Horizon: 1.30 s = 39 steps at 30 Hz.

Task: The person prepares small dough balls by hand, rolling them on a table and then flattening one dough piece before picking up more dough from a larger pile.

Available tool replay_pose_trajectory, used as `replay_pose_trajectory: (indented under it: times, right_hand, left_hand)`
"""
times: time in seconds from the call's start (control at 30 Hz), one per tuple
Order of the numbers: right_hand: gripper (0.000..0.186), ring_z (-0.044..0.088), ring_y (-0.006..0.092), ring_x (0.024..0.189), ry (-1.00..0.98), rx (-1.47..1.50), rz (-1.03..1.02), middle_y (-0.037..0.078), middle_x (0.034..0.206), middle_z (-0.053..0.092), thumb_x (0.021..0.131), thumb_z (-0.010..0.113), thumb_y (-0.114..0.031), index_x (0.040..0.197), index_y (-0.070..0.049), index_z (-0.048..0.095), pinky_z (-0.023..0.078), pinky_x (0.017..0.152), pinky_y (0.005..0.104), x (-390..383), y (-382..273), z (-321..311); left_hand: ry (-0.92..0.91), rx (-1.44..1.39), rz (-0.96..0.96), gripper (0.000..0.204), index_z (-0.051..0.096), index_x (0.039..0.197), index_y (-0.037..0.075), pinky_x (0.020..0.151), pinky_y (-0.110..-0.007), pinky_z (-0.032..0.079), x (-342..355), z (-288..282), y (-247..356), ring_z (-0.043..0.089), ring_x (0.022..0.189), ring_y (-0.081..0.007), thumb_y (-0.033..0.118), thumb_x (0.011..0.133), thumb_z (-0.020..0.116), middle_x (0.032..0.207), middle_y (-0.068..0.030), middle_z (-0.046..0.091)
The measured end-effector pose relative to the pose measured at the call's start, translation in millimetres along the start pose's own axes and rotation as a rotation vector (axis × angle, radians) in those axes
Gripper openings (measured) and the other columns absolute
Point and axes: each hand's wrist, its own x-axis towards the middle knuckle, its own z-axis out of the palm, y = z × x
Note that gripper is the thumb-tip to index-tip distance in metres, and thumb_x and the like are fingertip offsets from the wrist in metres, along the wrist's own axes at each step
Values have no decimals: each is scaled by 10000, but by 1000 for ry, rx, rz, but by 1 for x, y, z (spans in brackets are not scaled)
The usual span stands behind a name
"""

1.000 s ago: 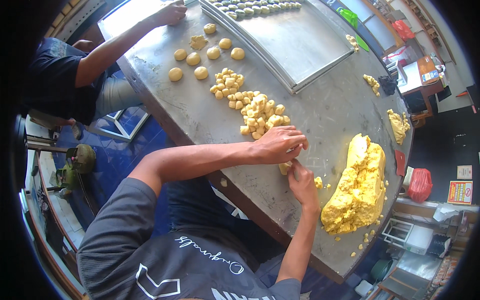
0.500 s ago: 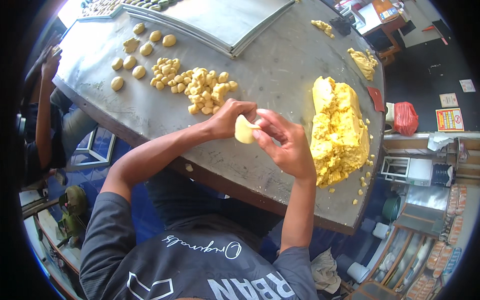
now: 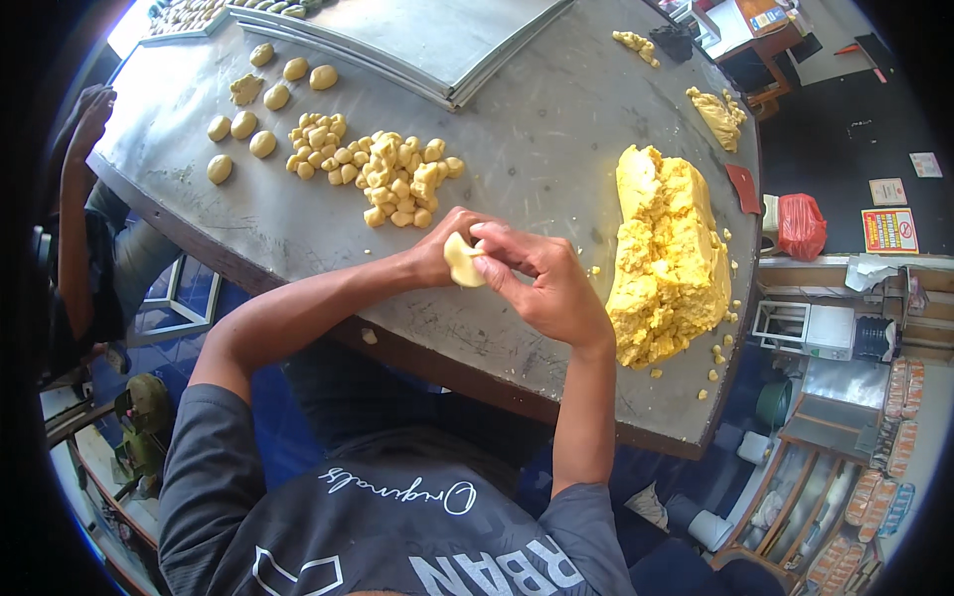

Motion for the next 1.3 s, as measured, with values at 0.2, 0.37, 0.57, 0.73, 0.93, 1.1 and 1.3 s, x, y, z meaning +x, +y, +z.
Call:
replay_pose_trajectory:
  times: [0.2,0.37,0.57,0.73,0.93,1.1,1.3]
  right_hand:
    - [286,657,148,851,15,-155,105,157,907,688,884,618,-60,1151,41,607,530,766,293,12,14,-4]
    - [316,685,229,855,101,-278,15,201,943,687,873,625,-70,1169,39,599,541,748,324,14,20,-1]
    - [327,685,273,846,139,-440,2,203,986,678,859,640,-86,1160,39,607,546,736,331,15,17,5]
    - [268,645,316,962,138,-543,-1,193,1010,672,841,661,-119,1072,17,661,503,864,380,15,14,1]
    - [206,575,339,1094,131,-620,-180,178,1036,662,836,670,-144,985,-2,683,428,977,405,16,26,0]
    - [156,587,333,1069,49,-538,-138,164,987,670,845,662,-114,932,16,668,436,968,412,21,22,0]
    - [162,636,312,964,29,-381,-210,147,914,679,846,678,-125,887,29,647,403,1037,399,14,22,-3]
  left_hand:
    - [82,121,5,177,640,843,-15,565,-357,466,-1,2,-2,591,606,-276,95,720,704,708,-160,639]
    - [116,113,-31,183,664,861,3,580,-373,481,0,5,4,610,669,-382,144,753,705,716,-193,636]
    - [123,114,-25,192,658,836,3,579,-379,479,1,7,1,603,676,-393,169,759,714,701,-190,629]
    - [107,116,-47,197,645,811,1,578,-385,480,0,5,6,601,689,-403,175,757,719,703,-196,627]
    - [126,132,44,187,624,799,-3,565,-366,484,0,9,0,619,643,-352,144,750,730,695,-170,636]
    - [106,94,28,173,641,794,15,573,-391,490,-2,9,-2,606,671,-393,161,750,723,693,-184,628]
    - [68,132,73,179,635,784,15,553,-379,473,-2,8,-1,606,634,-367,166,746,724,678,-168,626]
